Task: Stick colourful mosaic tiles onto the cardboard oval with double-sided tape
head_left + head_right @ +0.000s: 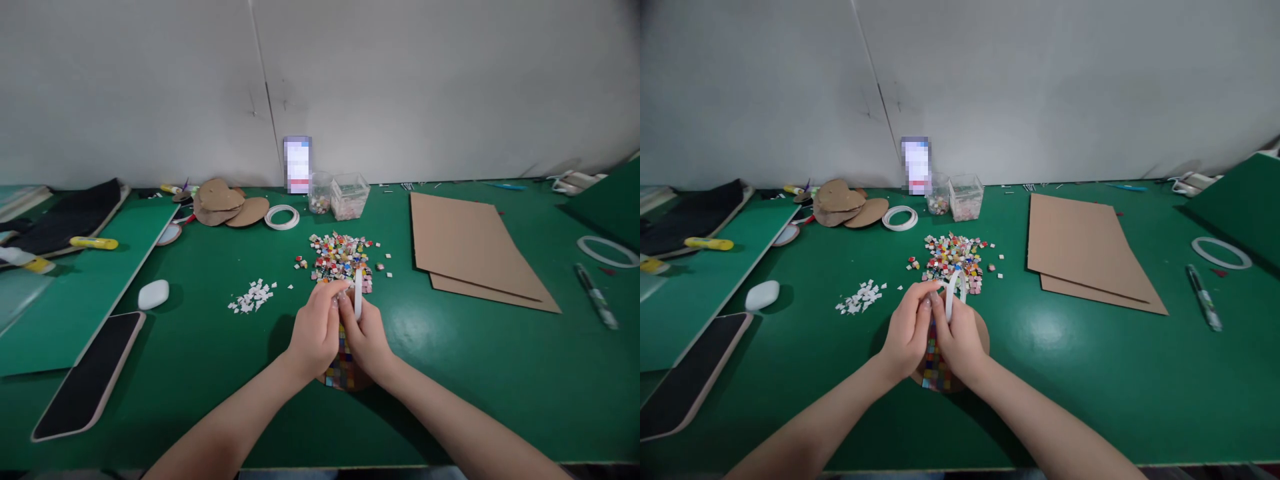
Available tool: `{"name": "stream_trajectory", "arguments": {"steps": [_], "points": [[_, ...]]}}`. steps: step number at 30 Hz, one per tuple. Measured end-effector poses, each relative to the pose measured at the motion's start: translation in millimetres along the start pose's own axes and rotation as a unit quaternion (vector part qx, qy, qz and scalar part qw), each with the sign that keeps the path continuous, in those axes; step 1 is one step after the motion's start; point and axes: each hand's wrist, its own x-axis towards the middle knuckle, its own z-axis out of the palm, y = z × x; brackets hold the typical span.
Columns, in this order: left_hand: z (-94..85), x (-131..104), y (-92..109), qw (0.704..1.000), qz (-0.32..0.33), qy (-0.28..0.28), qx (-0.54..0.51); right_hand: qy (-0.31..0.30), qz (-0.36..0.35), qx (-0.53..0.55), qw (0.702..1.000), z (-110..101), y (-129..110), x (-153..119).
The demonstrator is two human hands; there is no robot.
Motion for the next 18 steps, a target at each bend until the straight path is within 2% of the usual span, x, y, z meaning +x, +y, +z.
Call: {"name": "stream_trajectory", "arguments": {"steps": [9, 18], "points": [[-1.6, 3.0, 1.8, 1.0, -0.017, 0.003, 0.021, -0.007, -0.012, 0.006, 1.0, -1.1, -0.9, 0.6], [-2.1, 1.4, 3.4, 0.999, 0.008, 0.0, 0.035, 0.014, 0.0, 0.01, 1.0, -2.3, -0.7, 0.0]]}}
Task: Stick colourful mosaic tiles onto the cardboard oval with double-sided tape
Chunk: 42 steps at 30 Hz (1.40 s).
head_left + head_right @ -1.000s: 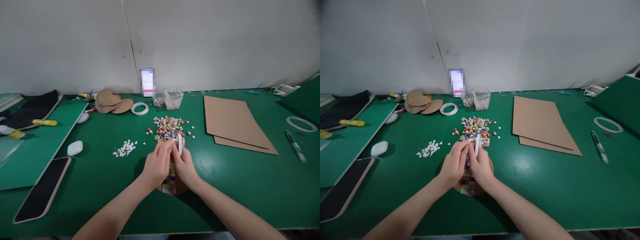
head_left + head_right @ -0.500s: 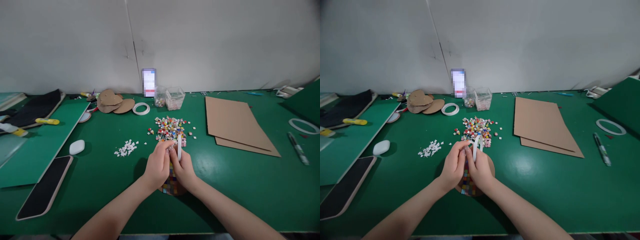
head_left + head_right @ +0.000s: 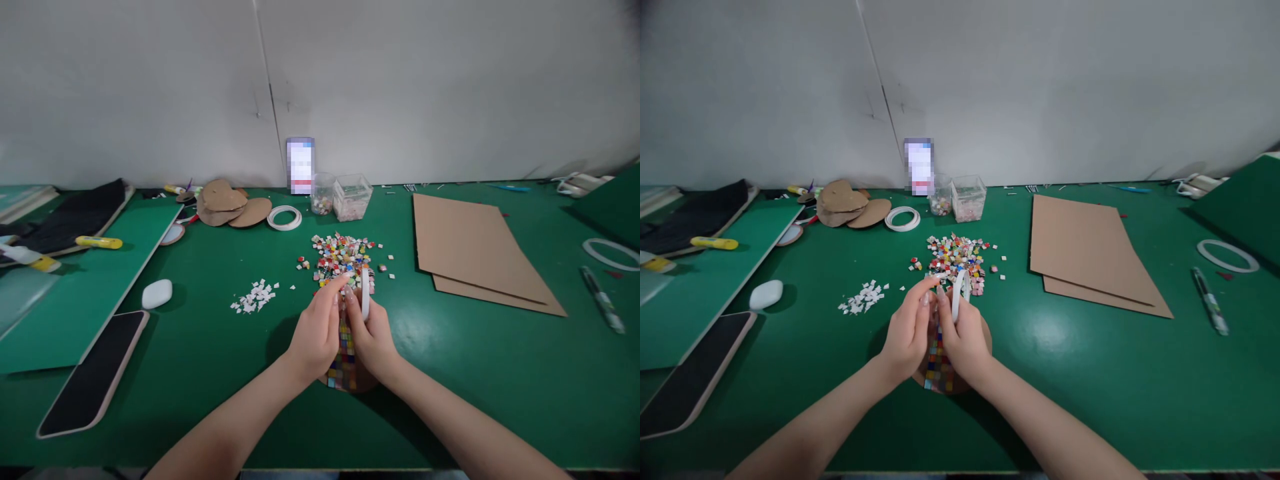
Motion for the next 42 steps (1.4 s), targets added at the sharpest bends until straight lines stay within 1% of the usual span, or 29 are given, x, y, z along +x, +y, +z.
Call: {"name": "stream_trajectory", "arguments": {"steps": [6, 13, 18, 24, 30, 37, 42], "points": [[2.7, -1.8, 3.2, 1.0, 0.011, 0.008, -0.013, -0.007, 0.005, 0.005, 1.0, 1.4, 2.7, -1.3], [-1.3, -2.1, 2.4, 1.0, -0.005, -0.002, -0.024, -0.053, -0.039, -0.026, 0.998, -2.3, 0.8, 1.7], [-2.1, -2.1, 1.0, 1.0, -0.01, -0.002, -0.021, -0.068, -0.057, -0.035, 0.995, -5.2, 3.9, 3.6], [-0.9, -3.5, 0.7, 1.0, -0.019, 0.016, -0.015, -0.086, -0.053, -0.033, 0.994, -7.1, 7.9, 4.1], [-1.1, -3.2, 2.1, 0.999, -0.026, 0.029, -0.036, -0.077, -0.029, -0.059, 0.995, -7.6, 9.5, 5.2], [0.5, -1.7, 4.9, 0.996, -0.045, -0.008, -0.074, -0.063, -0.018, -0.039, 0.997, -6.2, 8.8, 5.6], [-3.5, -0.2, 3.5, 0.993, -0.06, -0.029, -0.096, -0.083, -0.009, -0.035, 0.996, -6.0, 8.2, 5.6]]}}
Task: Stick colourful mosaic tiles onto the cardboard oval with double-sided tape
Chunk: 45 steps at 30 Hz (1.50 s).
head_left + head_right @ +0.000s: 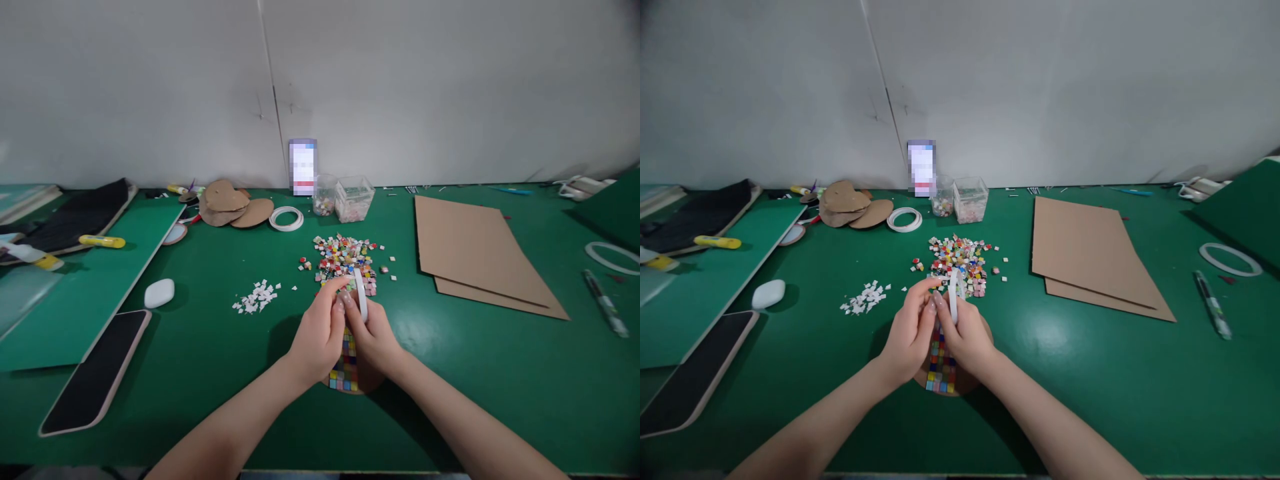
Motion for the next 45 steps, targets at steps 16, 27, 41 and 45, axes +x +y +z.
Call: {"name": "stream_trajectory", "arguments": {"steps": [16, 27, 41, 45], "points": [[-0.3, -1.5, 1.5, 0.998, 0.001, 0.026, 0.053, 0.017, -0.026, 0.028, 0.999, -0.9, -4.2, -3.2], [-5.8, 1.2, 3.8, 0.999, 0.022, 0.009, 0.036, 0.007, -0.015, -0.008, 1.0, -3.5, 0.5, -4.1], [-4.2, 3.4, -6.6, 0.991, 0.092, -0.016, 0.1, 0.028, 0.031, 0.149, 0.988, 4.4, -4.8, -2.7], [-4.4, 2.5, -6.9, 0.994, 0.065, -0.006, 0.085, 0.024, 0.023, 0.154, 0.988, 4.3, -7.9, -2.5]]}}
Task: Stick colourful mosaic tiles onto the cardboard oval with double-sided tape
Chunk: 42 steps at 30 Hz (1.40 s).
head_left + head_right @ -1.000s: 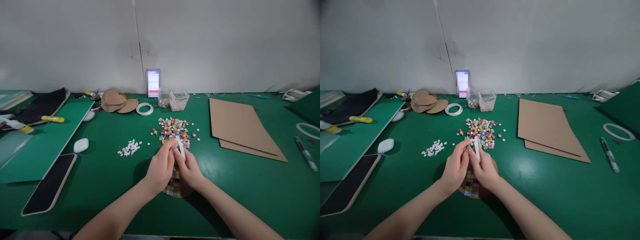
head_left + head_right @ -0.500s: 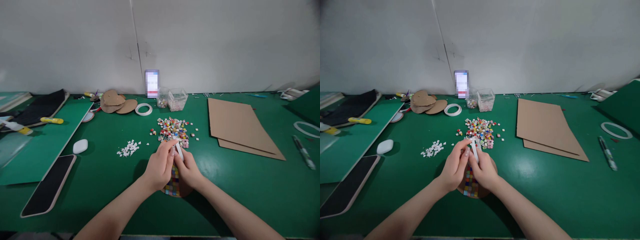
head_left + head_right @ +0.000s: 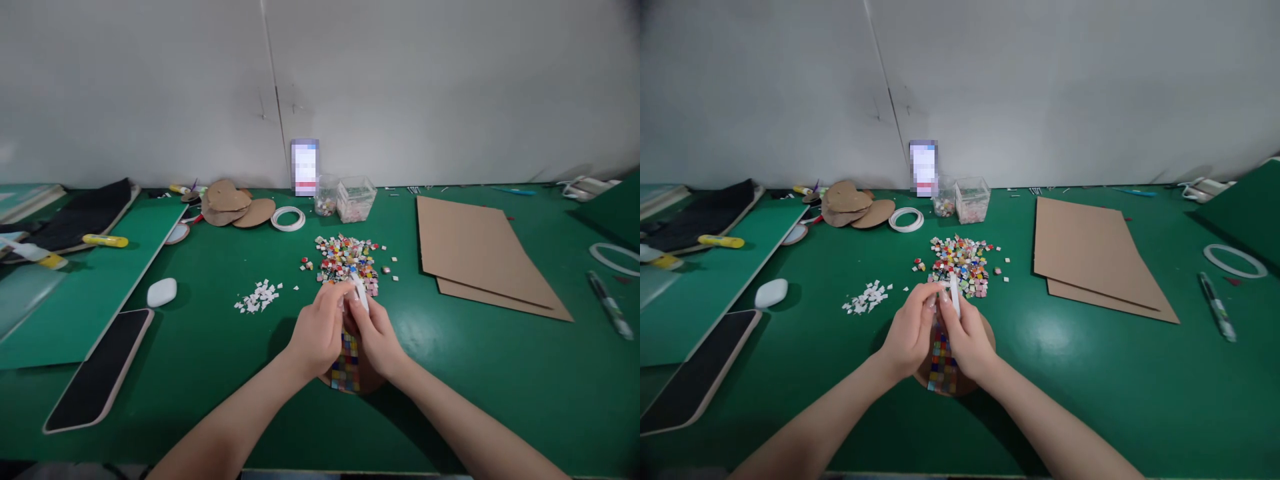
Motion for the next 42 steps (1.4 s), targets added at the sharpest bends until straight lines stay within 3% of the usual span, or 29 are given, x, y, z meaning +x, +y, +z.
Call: {"name": "stream_trajectory", "arguments": {"steps": [5, 13, 19, 28, 42], "points": [[-0.6, -1.1, 0.2, 0.999, -0.03, 0.017, -0.027, -0.037, -0.051, -0.089, 0.994, -2.9, -2.3, 2.3], [-4.5, 3.1, 2.0, 0.994, -0.088, 0.001, -0.069, -0.053, -0.043, -0.198, 0.978, -5.4, 0.3, 1.5], [-4.7, 3.9, 6.5, 0.994, -0.095, 0.003, -0.061, -0.023, -0.025, -0.198, 0.98, -7.1, 4.0, 1.8], [-8.3, 5.5, 8.6, 0.996, -0.077, -0.014, -0.036, -0.04, -0.011, -0.167, 0.985, -8.3, 5.9, 4.6], [-11.0, 5.6, 2.5, 0.992, -0.108, -0.032, -0.054, -0.079, -0.04, -0.174, 0.981, -10.4, -3.2, 10.2]]}}
